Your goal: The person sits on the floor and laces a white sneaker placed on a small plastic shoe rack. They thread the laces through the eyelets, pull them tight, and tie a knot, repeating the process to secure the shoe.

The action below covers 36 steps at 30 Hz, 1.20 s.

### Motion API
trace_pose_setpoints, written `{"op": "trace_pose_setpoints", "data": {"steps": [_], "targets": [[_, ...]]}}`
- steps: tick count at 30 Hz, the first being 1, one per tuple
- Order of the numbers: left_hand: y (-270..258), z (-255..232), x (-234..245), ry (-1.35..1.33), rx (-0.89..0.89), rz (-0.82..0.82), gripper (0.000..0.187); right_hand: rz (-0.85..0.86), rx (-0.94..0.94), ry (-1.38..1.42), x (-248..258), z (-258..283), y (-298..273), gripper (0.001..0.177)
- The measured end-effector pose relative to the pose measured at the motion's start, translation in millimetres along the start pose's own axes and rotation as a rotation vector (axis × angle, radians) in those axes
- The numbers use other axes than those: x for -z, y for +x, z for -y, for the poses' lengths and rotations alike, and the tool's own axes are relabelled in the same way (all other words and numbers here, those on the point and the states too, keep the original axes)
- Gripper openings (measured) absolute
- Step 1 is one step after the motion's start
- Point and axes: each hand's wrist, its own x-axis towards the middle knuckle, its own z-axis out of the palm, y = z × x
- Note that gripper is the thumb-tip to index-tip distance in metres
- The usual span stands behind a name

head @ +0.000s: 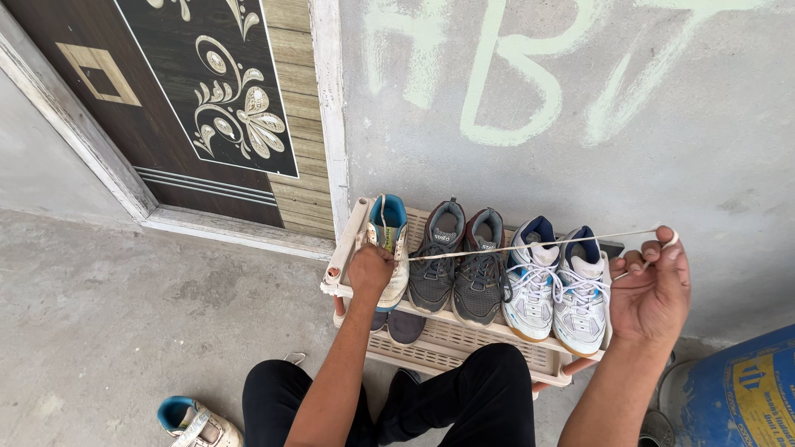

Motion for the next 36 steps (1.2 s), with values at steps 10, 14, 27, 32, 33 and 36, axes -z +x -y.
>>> {"op": "trace_pose_setpoints", "data": {"steps": [10, 14, 27, 32, 33, 36], "targets": [[-7, 2, 5, -0.052, -0.019, 0.042, 0.015, -0.036, 0.185, 0.197, -27, 16, -3, 0.043], [-17, 6, 9, -0.158, -0.134, -0.007, 0.014, 0.121, -0.211, -0.215, -64, -73, -50, 0.014], [-50, -10, 30, -0.260, -0.294, -0.172, 0.015, 0.244, -0.098, -1.339, -62, -276, -93, 0.015], [-48, -9, 28, -0.218, -0.283, -0.143, 0.023, 0.307, -0.039, -1.376, -67, -281, -92, 0.014], [-47, -8, 29, -0.228, -0.280, -0.130, 0.022, 0.326, -0.041, -1.398, -68, -282, -92, 0.014], [-45, -6, 29, -0.259, -0.283, -0.103, 0.020, 0.363, -0.039, -1.435, -69, -284, -90, 0.014]]}}
